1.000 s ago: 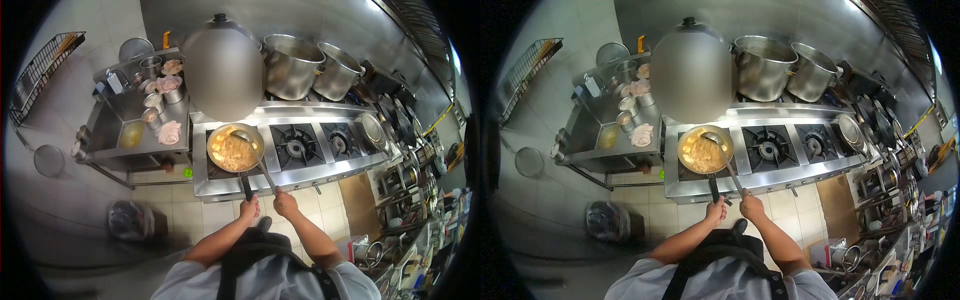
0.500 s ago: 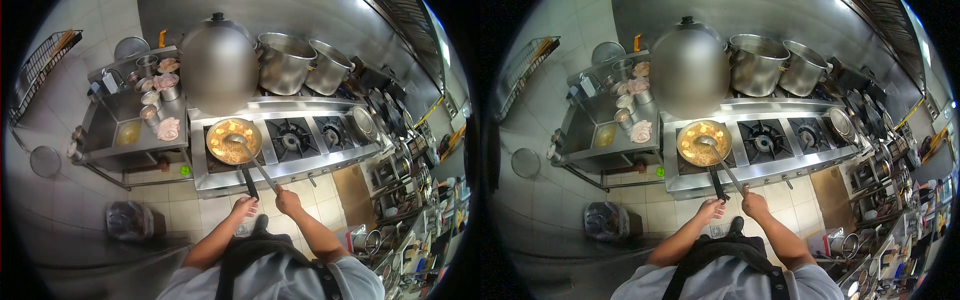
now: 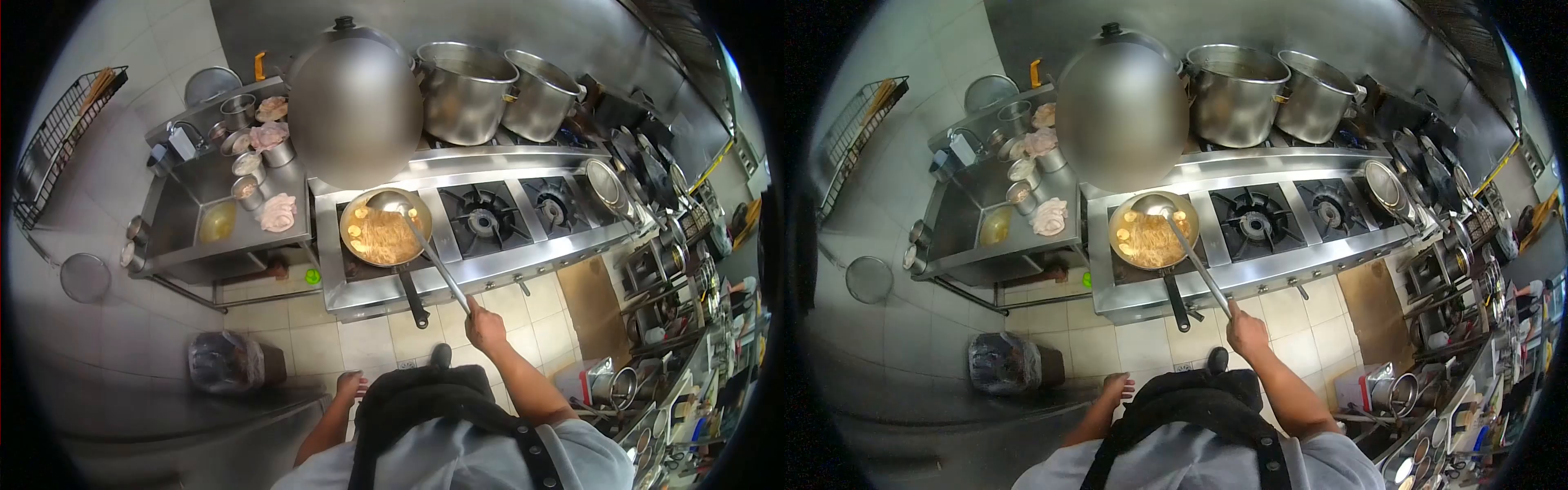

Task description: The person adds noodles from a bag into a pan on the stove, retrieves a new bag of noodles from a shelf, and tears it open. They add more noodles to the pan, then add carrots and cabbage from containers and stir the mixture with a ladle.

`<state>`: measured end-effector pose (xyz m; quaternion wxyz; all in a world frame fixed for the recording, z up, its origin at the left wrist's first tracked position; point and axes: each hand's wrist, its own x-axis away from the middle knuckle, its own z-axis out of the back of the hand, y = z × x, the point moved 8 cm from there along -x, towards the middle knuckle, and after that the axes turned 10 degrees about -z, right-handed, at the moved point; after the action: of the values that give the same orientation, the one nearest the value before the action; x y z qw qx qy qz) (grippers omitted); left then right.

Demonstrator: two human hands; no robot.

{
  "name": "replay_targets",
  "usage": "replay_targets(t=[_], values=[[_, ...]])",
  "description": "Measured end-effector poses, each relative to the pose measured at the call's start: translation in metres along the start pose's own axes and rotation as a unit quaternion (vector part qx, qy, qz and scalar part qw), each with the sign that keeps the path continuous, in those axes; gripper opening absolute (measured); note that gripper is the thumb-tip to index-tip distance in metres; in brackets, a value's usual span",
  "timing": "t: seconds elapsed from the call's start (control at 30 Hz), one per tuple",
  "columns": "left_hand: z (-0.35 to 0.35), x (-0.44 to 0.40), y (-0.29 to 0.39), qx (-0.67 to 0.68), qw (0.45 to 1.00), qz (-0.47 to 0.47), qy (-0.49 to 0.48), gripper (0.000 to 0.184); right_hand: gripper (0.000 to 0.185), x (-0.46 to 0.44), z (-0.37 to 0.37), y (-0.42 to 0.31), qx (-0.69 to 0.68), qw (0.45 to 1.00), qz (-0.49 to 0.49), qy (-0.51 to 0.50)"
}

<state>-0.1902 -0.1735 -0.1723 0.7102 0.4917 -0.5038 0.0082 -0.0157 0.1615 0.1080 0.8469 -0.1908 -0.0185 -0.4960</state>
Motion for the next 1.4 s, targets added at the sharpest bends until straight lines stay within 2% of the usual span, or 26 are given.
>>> replay_targets(t=[0.07, 0.2, 0.3, 0.33, 0.37, 0.4, 0.43, 0.47, 0.5, 0.53, 0.57, 0.6, 0.67, 0.7, 0.73, 0.77, 0.8, 0.83, 0.87, 0.93, 1.0, 1.1, 1.23, 1.3, 1.37, 1.4], values=[[0.021, -0.01, -0.044, 0.043, 0.995, 0.077, 0.048, 0.032, 0.039, -0.016, -0.003, -0.004, -0.014, 1.0, 0.005, 0.002], [0.046, -0.022, -0.072, 0.017, 0.995, 0.067, 0.073, 0.027, 0.038, -0.043, -0.009, 0.004, -0.034, 0.999, 0.024, 0.003], [0.064, -0.045, -0.107, 0.088, 0.993, 0.075, 0.04, 0.021, 0.04, -0.049, 0.0, 0.028, -0.07, 0.997, 0.035, -0.012], [0.067, -0.057, -0.124, 0.113, 0.989, 0.087, 0.045, 0.02, 0.04, -0.051, 0.001, 0.039, -0.136, 0.988, 0.073, 0.001], [0.062, -0.047, -0.112, 0.1, 0.994, 0.033, 0.02, 0.021, 0.04, -0.062, 0.01, 0.044, -0.201, 0.973, 0.112, 0.016], [0.058, -0.035, -0.097, 0.082, 0.996, -0.023, -0.005, 0.022, 0.04, -0.069, 0.021, 0.044, -0.32, 0.939, 0.063, -0.11], [0.042, -0.03, -0.102, 0.253, 0.964, 0.021, -0.074, 0.028, 0.041, -0.064, 0.036, 0.037, -0.43, 0.873, 0.014, -0.232], [0.021, -0.018, -0.098, 0.4, 0.903, 0.092, -0.13, 0.034, 0.042, -0.071, 0.051, 0.032, -0.54, 0.795, 0.027, -0.275], [0.037, -0.01, -0.087, -0.012, 0.988, -0.152, -0.036, 0.051, 0.042, -0.083, 0.068, 0.034, -0.549, 0.791, 0.034, -0.268], [0.025, -0.004, -0.076, -0.07, 0.985, -0.154, -0.045, 0.053, 0.042, -0.093, 0.084, 0.03, -0.629, 0.71, 0.042, -0.314], [-0.001, -0.015, -0.097, 0.297, 0.94, 0.134, -0.099, 0.041, 0.043, -0.102, 0.103, 0.026, -0.698, 0.619, 0.05, -0.357], [0.018, -0.015, -0.088, 0.131, 0.987, 0.072, 0.051, 0.041, 0.044, -0.118, 0.126, 0.024, -0.721, 0.593, 0.059, -0.352], [0.008, -0.015, -0.069, 0.075, 0.989, 0.044, 0.118, 0.04, 0.044, -0.166, 0.176, 0.016, -0.748, 0.573, 0.125, -0.311], [0.001, -0.017, -0.054, 0.06, 0.988, 0.029, 0.136, 0.04, 0.04, -0.197, 0.204, 0.012, -0.72, 0.626, 0.125, -0.272], [-0.008, -0.016, -0.04, 0.047, 0.988, 0.011, 0.15, 0.04, 0.038, -0.229, 0.238, 0.008, -0.669, 0.706, 0.116, -0.202], [-0.017, -0.015, -0.027, 0.034, 0.987, -0.006, 0.16, 0.04, 0.037, -0.265, 0.274, 0.003, -0.571, 0.802, 0.149, -0.086], [-0.026, -0.012, -0.018, 0.023, 0.985, -0.021, 0.168, 0.04, 0.041, -0.295, 0.309, -0.007, -0.513, 0.84, 0.175, -0.003], [-0.033, -0.009, -0.012, 0.008, 0.984, -0.035, 0.176, 0.04, 0.044, -0.33, 0.334, -0.014, -0.462, 0.864, 0.19, 0.068], [-0.04, -0.004, -0.011, -0.009, 0.982, -0.051, 0.182, 0.04, 0.051, -0.363, 0.36, -0.021, -0.346, 0.892, 0.22, 0.19], [-0.052, 0.003, -0.012, -0.045, 0.978, -0.086, 0.184, 0.04, 0.045, -0.421, 0.385, -0.026, -0.225, 0.868, 0.175, 0.407], [-0.065, 0.007, -0.007, -0.081, 0.975, -0.093, 0.187, 0.04, 0.035, -0.47, 0.405, -0.042, -0.158, 0.936, 0.121, 0.291], [-0.075, 0.006, 0.009, -0.097, 0.975, -0.092, 0.175, 0.04, 0.024, -0.488, 0.417, -0.057, -0.106, 0.955, 0.109, 0.254], [-0.084, -0.01, 0.033, -0.12, 0.977, -0.11, 0.141, 0.04, 0.02, -0.501, 0.407, -0.057, -0.106, 0.945, 0.108, 0.29], [-0.089, -0.019, 0.047, -0.141, 0.976, -0.121, 0.11, 0.04, 0.017, -0.481, 0.39, -0.06, -0.042, 0.928, 0.143, 0.341], [-0.094, -0.032, 0.06, -0.165, 0.974, -0.137, 0.07, 0.04, 0.019, -0.459, 0.369, -0.057, -0.034, 0.93, 0.136, 0.34], [-0.097, -0.039, 0.067, -0.179, 0.972, -0.146, 0.046, 0.04, 0.024, -0.437, 0.352, -0.053, -0.031, 0.913, 0.156, 0.375]])
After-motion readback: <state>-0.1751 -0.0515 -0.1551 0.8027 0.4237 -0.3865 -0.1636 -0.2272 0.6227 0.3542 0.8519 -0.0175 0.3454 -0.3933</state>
